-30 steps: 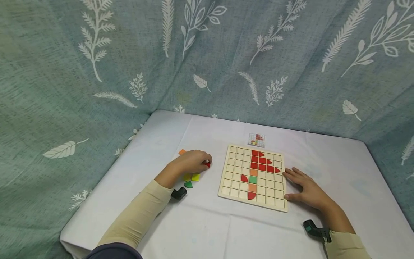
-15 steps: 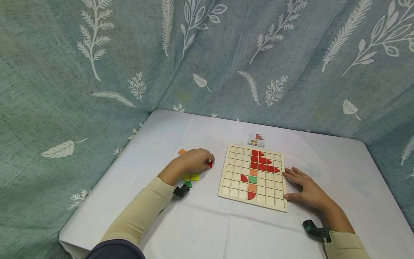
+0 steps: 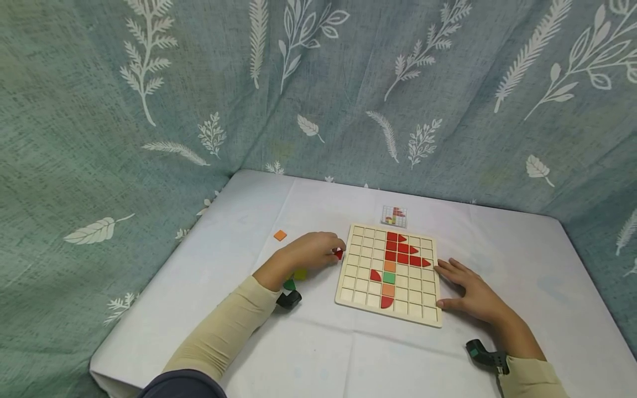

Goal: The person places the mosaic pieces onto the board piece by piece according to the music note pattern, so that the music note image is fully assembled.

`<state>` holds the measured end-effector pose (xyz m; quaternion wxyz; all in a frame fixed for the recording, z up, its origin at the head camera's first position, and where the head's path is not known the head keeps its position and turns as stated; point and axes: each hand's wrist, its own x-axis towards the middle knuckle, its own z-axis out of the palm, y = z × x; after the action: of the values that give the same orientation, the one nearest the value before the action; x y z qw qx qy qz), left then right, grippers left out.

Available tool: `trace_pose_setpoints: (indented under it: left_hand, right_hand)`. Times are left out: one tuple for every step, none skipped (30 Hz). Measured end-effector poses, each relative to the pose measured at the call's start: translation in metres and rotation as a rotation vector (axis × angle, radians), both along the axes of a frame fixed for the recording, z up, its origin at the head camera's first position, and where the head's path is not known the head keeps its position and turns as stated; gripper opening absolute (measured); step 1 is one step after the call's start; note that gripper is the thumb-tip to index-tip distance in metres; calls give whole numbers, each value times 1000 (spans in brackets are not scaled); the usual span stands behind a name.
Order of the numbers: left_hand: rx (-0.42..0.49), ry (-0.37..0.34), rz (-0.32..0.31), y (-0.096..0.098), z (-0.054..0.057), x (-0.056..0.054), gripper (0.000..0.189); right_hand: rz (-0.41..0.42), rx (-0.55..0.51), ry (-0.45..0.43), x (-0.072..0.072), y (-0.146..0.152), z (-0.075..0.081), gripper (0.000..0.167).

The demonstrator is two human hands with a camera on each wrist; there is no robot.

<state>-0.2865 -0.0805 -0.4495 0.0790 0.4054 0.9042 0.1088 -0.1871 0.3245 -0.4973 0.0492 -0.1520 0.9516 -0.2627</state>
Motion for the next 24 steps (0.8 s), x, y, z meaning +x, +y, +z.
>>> trace_pose_setpoints:
  left_hand:
    - [-5, 8, -11, 3, 0, 1, 25]
    - [-7, 14, -22, 5, 0, 3, 24]
    - [-8, 23, -35, 8, 0, 5, 24]
    - [-8, 29, -48, 11, -1, 6, 23]
    - [-5, 36, -61, 14, -1, 8, 23]
    - [-6, 42, -71, 17, -1, 10, 22]
    - [-6, 47, -81, 20, -1, 11, 22]
    - [-4, 49, -90, 23, -2, 13, 23]
    - [-8, 55, -98, 26, -2, 14, 23]
    - [-13, 57, -105, 29, -3, 16, 23]
    - [-21, 64, -112, 32, -4, 17, 23]
    - [-29, 66, -117, 34, -4, 19, 22]
    - [-33, 67, -124, 37, -5, 20, 22]
    - [-38, 67, -129, 39, -5, 21, 22]
    - [-43, 67, -133, 41, -5, 22, 21]
    - [-47, 66, -135, 43, -6, 23, 21]
    - [-52, 69, -138, 44, -6, 24, 20]
    - [-55, 68, -138, 46, -6, 25, 20]
    - [-58, 70, -138, 47, -5, 25, 20]
    - [-63, 76, -137, 49, -5, 26, 20]
    - [-67, 80, -135, 50, -5, 26, 20]
    - [-70, 84, -134, 51, -5, 26, 20]
    - [-74, 88, -134, 52, -4, 27, 20]
    - [-77, 92, -136, 53, -4, 27, 20]
  right_hand:
    - [-2, -3, -1, 0, 0, 0, 91]
    - [-2, -5, -1, 0, -1, -1, 91]
    - [-3, -7, -2, 1, -1, -1, 91]
    - [-6, -7, -3, 1, -1, -1, 91]
    - [-6, -9, -3, 1, -1, -1, 91]
    - [-7, -10, -4, 1, -1, -1, 91]
    - [-8, -11, -3, 2, -1, -1, 91]
    - [-8, -11, -2, 2, -1, -1, 91]
    - [-9, -10, -2, 2, -1, -1, 91]
    - [-10, -11, -1, 2, -1, -1, 91]
    - [-10, -12, -1, 2, -1, -1, 91]
    - [-10, -13, -1, 2, -2, 0, 91]
    - [-10, -16, -1, 2, -2, 0, 91]
    - [-9, -16, -2, 2, -2, 0, 91]
    - [-8, -15, -3, 2, -2, 0, 91]
    - [-8, -15, -3, 2, -2, 0, 91]
    - [-7, -15, -3, 2, -2, 0, 92]
    - [-6, -14, -2, 2, -2, 0, 92]
    - [-6, -11, -1, 2, -2, 0, 92]
    - [-5, -9, 1, 2, -2, 0, 92]
    - [-4, -7, 4, 2, -1, 0, 91]
    - [-4, -6, 6, 2, -1, 0, 91]
    - [-3, -5, 8, 2, -1, 0, 91]
    - [-2, -3, 10, 1, -1, 0, 91]
